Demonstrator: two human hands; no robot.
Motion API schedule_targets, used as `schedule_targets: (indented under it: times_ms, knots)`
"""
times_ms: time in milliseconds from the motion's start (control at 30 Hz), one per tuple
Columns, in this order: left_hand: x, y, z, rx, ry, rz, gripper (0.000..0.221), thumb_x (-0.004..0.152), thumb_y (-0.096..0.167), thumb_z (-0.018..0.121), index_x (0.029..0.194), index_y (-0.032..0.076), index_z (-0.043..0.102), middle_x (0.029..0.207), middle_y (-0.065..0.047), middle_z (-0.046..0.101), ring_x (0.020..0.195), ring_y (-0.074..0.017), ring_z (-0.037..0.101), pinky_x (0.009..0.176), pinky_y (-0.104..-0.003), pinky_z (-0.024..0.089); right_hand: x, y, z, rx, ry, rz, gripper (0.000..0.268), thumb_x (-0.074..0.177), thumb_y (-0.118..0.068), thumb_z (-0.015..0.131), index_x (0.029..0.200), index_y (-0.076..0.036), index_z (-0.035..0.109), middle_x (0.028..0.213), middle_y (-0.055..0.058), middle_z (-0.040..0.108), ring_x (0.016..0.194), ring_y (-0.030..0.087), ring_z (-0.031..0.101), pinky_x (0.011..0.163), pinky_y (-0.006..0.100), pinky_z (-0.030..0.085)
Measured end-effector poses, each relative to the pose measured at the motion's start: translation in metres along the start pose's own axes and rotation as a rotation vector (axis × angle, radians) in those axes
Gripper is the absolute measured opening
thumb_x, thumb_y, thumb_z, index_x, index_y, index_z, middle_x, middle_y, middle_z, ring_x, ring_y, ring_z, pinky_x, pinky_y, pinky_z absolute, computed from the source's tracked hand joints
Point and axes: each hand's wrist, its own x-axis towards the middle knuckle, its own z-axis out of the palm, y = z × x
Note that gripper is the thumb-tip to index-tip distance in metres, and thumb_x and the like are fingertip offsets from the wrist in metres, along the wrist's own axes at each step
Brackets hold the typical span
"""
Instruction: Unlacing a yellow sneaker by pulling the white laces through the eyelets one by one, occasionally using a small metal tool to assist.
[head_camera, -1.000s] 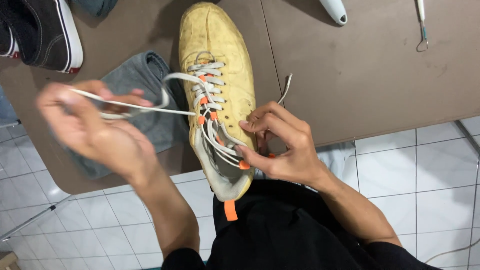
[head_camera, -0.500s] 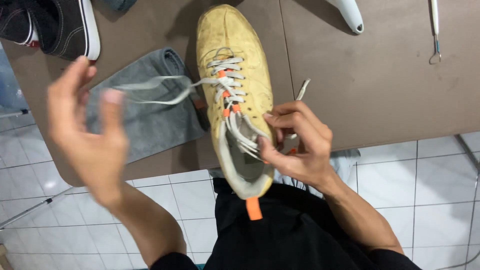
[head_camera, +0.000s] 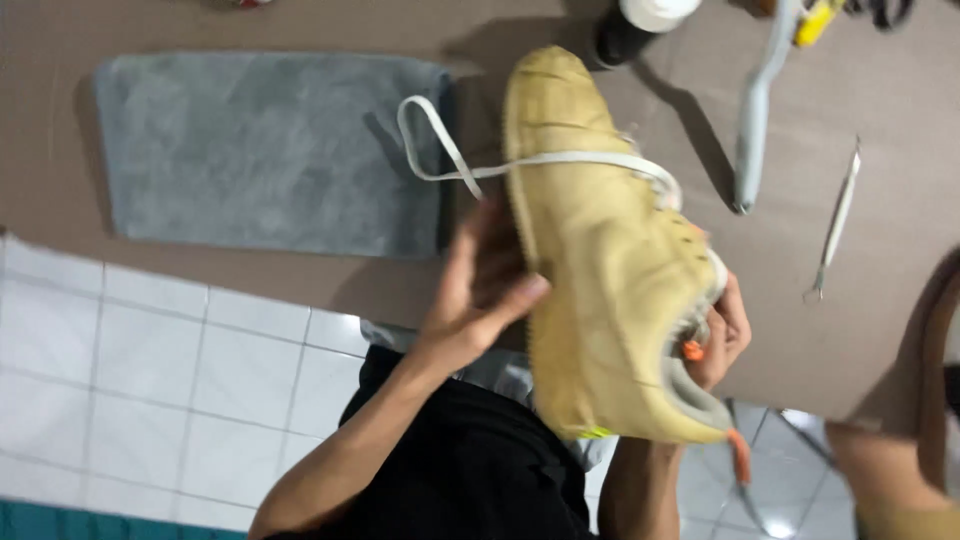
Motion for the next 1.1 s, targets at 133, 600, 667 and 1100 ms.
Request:
schedule_targets:
  times_ms: [133,600,667,1100]
  knots:
    - [-0.009,0.001,0.003,-0.155,-0.081,-0.119,0.091,0.086,0.021,0.082,0.161,0.003,0.032,0.155,-0.029,0.042,0.136,-0.0469,0.050,0.098,-0.051,0.055,0.001,0.005,0.018,0.032,-0.094,0.019,0.037,0.098,-0.021,0.062,0.121,0.008,0.060,0.106,0.012,0.062,0.094,0.018,0.060,0.087,0.029,0.050]
    - [-0.010,0.021,-0.002,-0.088,-0.168,-0.034,0.085,0.082,0.010,0.079,0.155,-0.004,0.039,0.166,-0.028,0.029,0.141,-0.0504,0.040,0.094,-0.044,0.057,-0.031,0.111,0.003,0.051,-0.039,0.102,0.035,0.094,-0.021,0.060,0.118,0.006,0.060,0.101,0.009,0.060,0.088,0.016,0.056,0.083,0.028,0.047]
    - [-0.011,0.026,0.000,-0.070,-0.164,-0.027,0.086,0.081,0.009,0.080,0.155,-0.005,0.039,0.165,-0.027,0.029,0.142,-0.0529,0.037,0.094,-0.045,0.059,-0.060,0.193,-0.019,0.060,-0.029,0.114,0.035,0.094,-0.021,0.060,0.117,0.005,0.060,0.100,0.008,0.060,0.087,0.016,0.056,0.082,0.027,0.046]
    - [-0.011,0.036,0.005,0.017,-0.120,-0.028,0.089,0.081,0.019,0.082,0.156,0.000,0.038,0.164,-0.024,0.032,0.143,-0.0514,0.038,0.096,-0.044,0.062,-0.072,0.220,-0.060,0.113,0.032,0.183,0.034,0.090,-0.020,0.059,0.114,0.003,0.060,0.095,0.006,0.058,0.082,0.014,0.052,0.078,0.026,0.043]
